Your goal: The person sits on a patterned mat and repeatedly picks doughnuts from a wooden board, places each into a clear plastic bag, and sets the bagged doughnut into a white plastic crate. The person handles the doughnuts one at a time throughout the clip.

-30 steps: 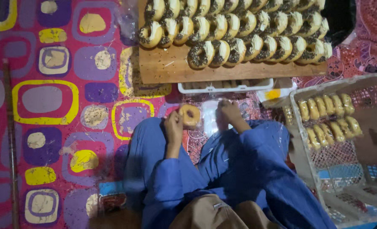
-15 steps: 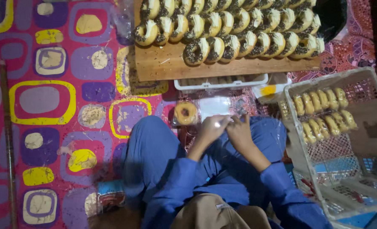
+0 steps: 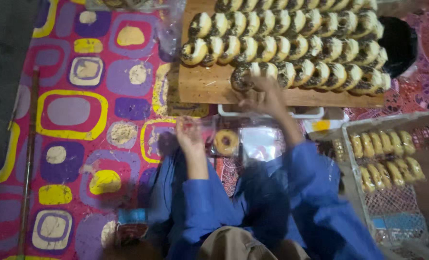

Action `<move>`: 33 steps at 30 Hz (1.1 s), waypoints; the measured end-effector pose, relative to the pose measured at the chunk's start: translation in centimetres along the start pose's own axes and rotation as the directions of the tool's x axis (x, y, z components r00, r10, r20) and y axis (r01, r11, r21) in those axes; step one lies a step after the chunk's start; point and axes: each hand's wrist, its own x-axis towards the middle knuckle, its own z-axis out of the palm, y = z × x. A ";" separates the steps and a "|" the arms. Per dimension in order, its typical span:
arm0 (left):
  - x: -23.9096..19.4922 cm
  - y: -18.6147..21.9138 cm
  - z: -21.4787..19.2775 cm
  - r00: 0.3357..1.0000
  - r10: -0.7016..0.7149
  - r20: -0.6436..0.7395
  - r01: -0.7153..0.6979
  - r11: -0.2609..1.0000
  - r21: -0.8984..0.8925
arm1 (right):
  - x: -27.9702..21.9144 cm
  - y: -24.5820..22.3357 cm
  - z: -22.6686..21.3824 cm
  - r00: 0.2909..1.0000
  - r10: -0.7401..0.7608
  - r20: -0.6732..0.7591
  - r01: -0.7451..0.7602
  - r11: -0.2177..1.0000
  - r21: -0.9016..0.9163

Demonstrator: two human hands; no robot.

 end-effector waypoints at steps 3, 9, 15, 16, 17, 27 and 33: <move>0.3 4.1 -3.1 0.996 -0.029 -0.081 0.027 0.999 -0.027 | 5.5 3.4 -2.2 0.923 -0.375 -0.085 0.299 0.838 -0.457; -0.9 3.9 -2.3 0.947 -0.287 0.145 0.306 0.942 -0.138 | 3.9 1.6 -1.9 0.927 -0.354 -0.125 0.295 0.893 -0.340; -1.1 -1.3 -3.2 0.977 -0.206 0.058 0.214 0.925 -0.314 | -10.9 -8.2 -0.8 0.877 -0.231 -0.421 0.214 0.973 -0.088; -1.2 -2.8 -3.5 0.966 -0.243 0.094 0.260 0.924 -0.282 | -12.7 -9.2 -0.4 0.883 -0.200 -0.425 0.160 0.979 -0.127; -1.6 -4.1 -4.0 0.952 -0.281 0.124 0.304 0.920 -0.246 | -14.5 -10.0 0.1 0.888 -0.163 -0.429 0.102 0.981 -0.163; -13.4 -9.5 2.8 0.988 -0.147 -0.047 0.155 0.942 0.299 | -17.2 -13.3 -1.6 0.906 -0.237 -0.351 0.129 0.944 -0.304; -17.8 -9.5 9.0 0.880 -0.209 0.426 0.261 0.963 -0.066 | -16.2 -11.0 -0.2 0.891 -0.330 -0.311 0.318 0.944 -0.092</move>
